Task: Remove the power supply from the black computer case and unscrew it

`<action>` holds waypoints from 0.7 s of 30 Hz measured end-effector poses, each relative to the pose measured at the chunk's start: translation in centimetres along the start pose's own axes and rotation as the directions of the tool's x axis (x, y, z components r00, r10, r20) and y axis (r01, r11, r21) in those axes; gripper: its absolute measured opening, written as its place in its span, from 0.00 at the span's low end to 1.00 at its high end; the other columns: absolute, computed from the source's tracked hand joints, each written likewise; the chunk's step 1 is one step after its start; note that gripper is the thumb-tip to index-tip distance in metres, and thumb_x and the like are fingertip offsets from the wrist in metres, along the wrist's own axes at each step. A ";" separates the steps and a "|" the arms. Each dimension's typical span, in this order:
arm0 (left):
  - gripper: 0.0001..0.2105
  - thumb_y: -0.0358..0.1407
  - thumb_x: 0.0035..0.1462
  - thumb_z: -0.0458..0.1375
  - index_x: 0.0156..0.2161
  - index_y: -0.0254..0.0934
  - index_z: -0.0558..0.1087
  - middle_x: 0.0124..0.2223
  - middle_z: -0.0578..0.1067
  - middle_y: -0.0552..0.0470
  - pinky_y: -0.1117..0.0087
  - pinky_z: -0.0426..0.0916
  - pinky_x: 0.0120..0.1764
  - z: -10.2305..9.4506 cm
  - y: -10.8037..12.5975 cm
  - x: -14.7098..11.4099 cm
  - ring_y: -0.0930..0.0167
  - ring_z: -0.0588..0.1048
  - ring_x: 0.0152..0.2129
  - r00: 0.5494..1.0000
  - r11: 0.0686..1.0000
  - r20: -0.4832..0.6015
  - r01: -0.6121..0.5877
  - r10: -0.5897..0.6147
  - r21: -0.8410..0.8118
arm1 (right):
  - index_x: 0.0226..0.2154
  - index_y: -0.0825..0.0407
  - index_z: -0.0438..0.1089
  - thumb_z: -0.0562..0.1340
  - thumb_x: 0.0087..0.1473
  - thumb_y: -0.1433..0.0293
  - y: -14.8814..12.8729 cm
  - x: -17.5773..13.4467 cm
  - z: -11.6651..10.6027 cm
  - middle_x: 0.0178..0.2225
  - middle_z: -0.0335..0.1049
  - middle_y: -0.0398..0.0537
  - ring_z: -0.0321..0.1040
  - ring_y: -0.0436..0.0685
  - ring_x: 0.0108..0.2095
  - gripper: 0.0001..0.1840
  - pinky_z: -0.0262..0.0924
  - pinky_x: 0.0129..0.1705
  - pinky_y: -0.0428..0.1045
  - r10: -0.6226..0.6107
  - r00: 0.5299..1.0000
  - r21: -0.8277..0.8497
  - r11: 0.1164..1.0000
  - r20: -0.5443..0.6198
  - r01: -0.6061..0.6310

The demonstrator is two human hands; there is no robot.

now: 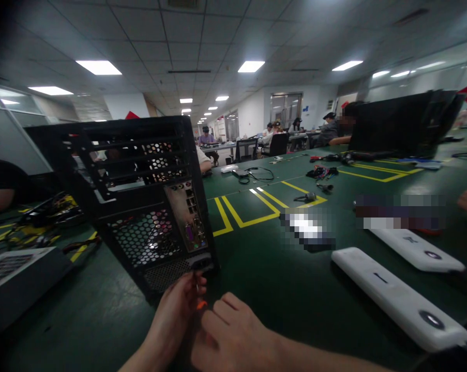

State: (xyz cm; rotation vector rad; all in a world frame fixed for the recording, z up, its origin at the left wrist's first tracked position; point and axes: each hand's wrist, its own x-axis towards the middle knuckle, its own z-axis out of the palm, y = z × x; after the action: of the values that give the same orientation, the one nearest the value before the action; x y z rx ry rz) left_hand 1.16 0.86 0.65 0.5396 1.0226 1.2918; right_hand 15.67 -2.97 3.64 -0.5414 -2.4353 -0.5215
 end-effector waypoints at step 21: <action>0.10 0.37 0.41 0.62 0.30 0.33 0.70 0.26 0.71 0.53 0.80 0.58 0.20 0.1 -0.5 0.3 0.80 0.66 0.18 0.998 0.997 -0.021 -0.061 0.061 0.040 | 0.38 0.53 0.64 0.53 0.52 0.66 -0.4 -1.2 2.0 0.25 0.66 0.43 0.57 0.50 0.24 0.11 0.47 0.27 0.48 0.046 0.998 -0.034 0.998 0.051 -0.045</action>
State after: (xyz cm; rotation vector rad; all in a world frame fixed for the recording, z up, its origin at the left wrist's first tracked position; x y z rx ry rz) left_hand 1.52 1.09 0.19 0.5917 1.0588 1.3362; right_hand 15.42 -2.66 1.29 -0.6300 -2.4607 -0.5356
